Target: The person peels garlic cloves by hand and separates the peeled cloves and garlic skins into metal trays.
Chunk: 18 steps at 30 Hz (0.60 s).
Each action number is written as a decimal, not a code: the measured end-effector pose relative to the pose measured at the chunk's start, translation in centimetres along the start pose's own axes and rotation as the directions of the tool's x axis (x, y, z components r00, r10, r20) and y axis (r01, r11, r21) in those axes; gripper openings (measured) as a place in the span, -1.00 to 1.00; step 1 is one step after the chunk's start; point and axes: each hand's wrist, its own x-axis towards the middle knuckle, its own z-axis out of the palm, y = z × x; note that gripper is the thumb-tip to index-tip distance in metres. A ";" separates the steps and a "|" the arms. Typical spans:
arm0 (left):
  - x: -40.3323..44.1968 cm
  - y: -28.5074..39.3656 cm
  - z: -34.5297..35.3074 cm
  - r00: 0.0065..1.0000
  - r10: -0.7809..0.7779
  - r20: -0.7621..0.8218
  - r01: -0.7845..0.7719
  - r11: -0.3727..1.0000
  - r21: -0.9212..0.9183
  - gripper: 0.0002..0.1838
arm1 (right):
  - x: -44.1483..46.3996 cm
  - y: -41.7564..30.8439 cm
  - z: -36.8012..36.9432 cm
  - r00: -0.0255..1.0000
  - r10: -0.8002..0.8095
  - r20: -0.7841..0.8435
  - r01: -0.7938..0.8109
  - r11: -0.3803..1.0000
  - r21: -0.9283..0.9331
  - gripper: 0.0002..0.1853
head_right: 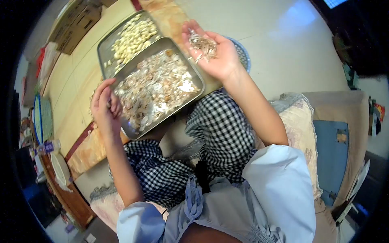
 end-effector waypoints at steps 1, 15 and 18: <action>0.0 -0.1 -0.2 1.000 -0.002 -0.013 0.002 1.000 0.026 -0.74 | -0.5 -1.7 0.0 0.998 -0.057 0.007 0.057 0.998 -0.005 -0.59; 1.2 -0.4 -0.8 0.993 -0.039 -0.114 0.046 0.997 0.059 -0.74 | 2.0 -19.6 -17.2 0.602 -0.532 -0.595 0.201 0.823 -0.531 -0.51; 1.3 -0.8 -0.4 0.989 -0.061 -0.135 0.072 0.994 0.081 -0.73 | 1.5 -19.6 -17.8 0.551 -0.503 -0.665 -0.359 0.577 -0.734 -0.37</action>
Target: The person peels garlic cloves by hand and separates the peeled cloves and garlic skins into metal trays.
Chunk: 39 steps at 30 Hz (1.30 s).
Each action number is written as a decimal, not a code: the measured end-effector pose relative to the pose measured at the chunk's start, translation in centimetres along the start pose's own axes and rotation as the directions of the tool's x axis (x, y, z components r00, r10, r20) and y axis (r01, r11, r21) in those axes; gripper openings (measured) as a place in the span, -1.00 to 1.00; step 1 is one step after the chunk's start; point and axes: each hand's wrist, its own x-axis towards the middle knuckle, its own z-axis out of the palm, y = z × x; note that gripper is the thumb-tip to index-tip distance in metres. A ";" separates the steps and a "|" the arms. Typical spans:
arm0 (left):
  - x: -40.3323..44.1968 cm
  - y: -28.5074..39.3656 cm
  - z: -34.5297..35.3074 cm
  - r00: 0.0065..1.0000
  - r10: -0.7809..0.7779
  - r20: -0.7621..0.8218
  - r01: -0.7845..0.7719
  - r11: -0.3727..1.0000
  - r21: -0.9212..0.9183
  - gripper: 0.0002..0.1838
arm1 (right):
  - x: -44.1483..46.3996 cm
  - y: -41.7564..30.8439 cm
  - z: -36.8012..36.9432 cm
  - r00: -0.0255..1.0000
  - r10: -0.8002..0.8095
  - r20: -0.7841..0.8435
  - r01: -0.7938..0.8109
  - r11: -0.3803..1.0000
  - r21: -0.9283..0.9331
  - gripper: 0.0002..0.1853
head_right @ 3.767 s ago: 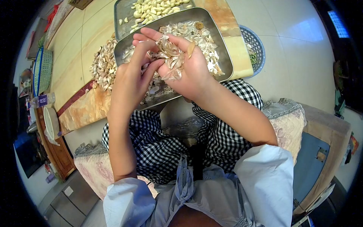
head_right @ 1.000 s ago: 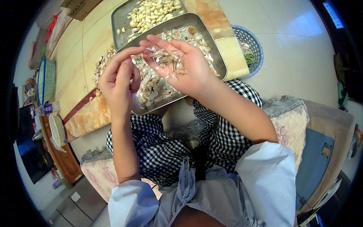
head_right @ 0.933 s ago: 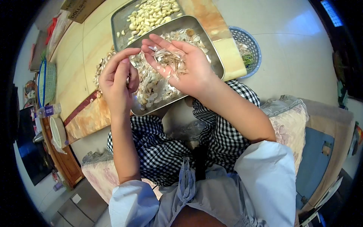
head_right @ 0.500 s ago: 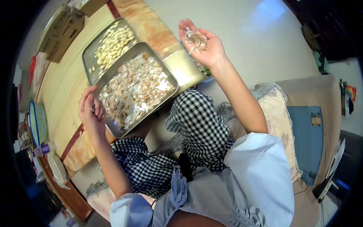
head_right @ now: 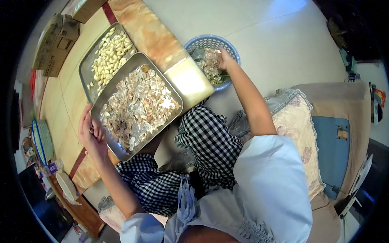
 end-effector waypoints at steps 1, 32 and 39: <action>0.1 -0.1 0.0 1.000 0.003 0.000 -0.003 1.000 -0.010 -0.72 | -0.4 0.1 0.1 1.000 0.011 0.002 -0.011 1.000 -0.003 -0.37; 2.2 0.0 -6.4 0.895 -0.019 0.445 0.424 0.343 -0.838 -0.58 | -22.9 5.6 21.3 0.664 -0.083 0.743 0.559 -0.605 -0.567 -0.79; 2.6 -0.3 -7.0 0.864 0.026 0.503 0.457 0.381 -0.804 -0.58 | -22.8 5.7 20.7 0.614 -0.253 0.747 0.585 -0.490 -0.646 -0.87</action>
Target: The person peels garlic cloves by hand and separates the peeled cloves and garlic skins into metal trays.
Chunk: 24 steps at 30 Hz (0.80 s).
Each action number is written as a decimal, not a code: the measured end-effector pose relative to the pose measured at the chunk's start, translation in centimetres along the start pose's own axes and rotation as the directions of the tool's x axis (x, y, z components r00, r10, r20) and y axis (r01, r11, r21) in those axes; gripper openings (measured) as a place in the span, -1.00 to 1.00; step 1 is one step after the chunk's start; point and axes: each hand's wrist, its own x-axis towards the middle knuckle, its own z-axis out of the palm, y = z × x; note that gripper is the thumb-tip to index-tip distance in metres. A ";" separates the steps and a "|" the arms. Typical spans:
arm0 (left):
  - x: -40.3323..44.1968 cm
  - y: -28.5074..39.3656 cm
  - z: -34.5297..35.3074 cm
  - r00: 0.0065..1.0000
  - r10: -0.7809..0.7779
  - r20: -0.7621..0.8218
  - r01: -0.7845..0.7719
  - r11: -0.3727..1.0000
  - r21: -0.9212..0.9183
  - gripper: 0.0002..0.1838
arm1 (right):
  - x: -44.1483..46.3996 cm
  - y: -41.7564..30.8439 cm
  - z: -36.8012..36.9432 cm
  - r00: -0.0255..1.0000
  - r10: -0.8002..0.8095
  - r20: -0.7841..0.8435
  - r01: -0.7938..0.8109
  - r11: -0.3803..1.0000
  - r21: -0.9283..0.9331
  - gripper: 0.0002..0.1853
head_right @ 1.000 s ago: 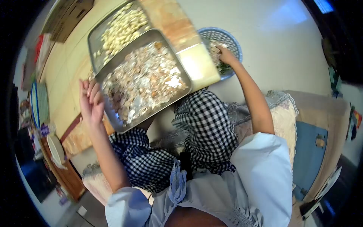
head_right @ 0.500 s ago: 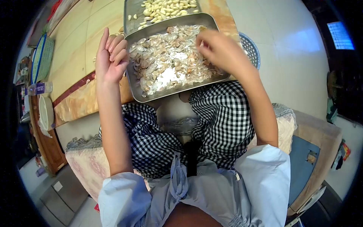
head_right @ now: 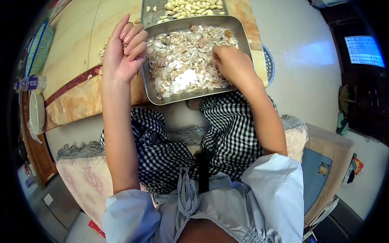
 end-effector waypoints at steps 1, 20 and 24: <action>-0.1 0.0 0.0 1.000 0.001 0.001 -0.001 1.000 -0.002 -0.58 | -0.1 0.2 0.3 0.990 -0.041 -0.132 0.027 0.994 -0.103 -0.87; -0.7 -0.4 0.7 0.999 0.018 -0.047 -0.014 0.997 0.073 -0.59 | 1.8 0.0 0.3 0.938 -0.283 0.199 0.172 0.880 0.443 -0.82; -0.8 -0.6 0.9 0.997 0.042 -0.062 -0.037 0.996 0.082 -0.59 | 3.8 2.0 0.3 0.955 -0.136 -0.265 0.192 0.961 0.198 -0.72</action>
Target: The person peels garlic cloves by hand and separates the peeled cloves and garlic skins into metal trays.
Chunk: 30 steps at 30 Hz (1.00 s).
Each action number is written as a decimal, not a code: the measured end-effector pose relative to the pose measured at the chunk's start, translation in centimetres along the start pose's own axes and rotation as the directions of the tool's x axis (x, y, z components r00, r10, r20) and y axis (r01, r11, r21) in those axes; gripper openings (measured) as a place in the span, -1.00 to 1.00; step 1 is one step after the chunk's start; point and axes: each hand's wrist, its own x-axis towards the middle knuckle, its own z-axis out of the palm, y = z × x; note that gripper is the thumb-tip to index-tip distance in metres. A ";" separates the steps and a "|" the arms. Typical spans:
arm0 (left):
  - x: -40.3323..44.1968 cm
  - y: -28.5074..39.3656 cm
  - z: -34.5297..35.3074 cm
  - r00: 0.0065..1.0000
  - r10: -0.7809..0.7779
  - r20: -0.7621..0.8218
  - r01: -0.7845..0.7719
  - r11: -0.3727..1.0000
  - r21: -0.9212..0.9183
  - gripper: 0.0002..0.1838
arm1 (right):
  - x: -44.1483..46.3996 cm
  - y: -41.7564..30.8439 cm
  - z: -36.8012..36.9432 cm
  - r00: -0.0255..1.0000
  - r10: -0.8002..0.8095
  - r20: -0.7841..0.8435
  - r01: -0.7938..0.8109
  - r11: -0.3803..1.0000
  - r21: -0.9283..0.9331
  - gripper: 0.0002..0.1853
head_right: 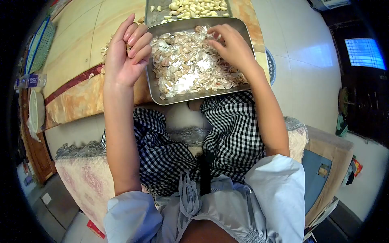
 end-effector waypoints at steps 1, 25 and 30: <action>0.0 -0.1 0.1 1.000 -0.001 0.001 0.001 1.000 0.001 -0.59 | 0.4 0.8 0.6 1.000 0.001 -0.001 -0.001 1.000 0.000 -0.72; 0.3 -1.4 0.9 0.980 0.027 -0.197 -0.019 0.999 0.045 -0.58 | 0.7 -0.3 1.2 0.847 0.055 0.529 -0.436 -0.498 0.750 -0.69; 0.5 -1.5 0.2 0.989 0.027 -0.142 -0.019 0.998 0.063 -0.61 | 0.1 -0.4 1.4 0.838 0.052 0.544 -0.401 -0.618 0.677 -0.75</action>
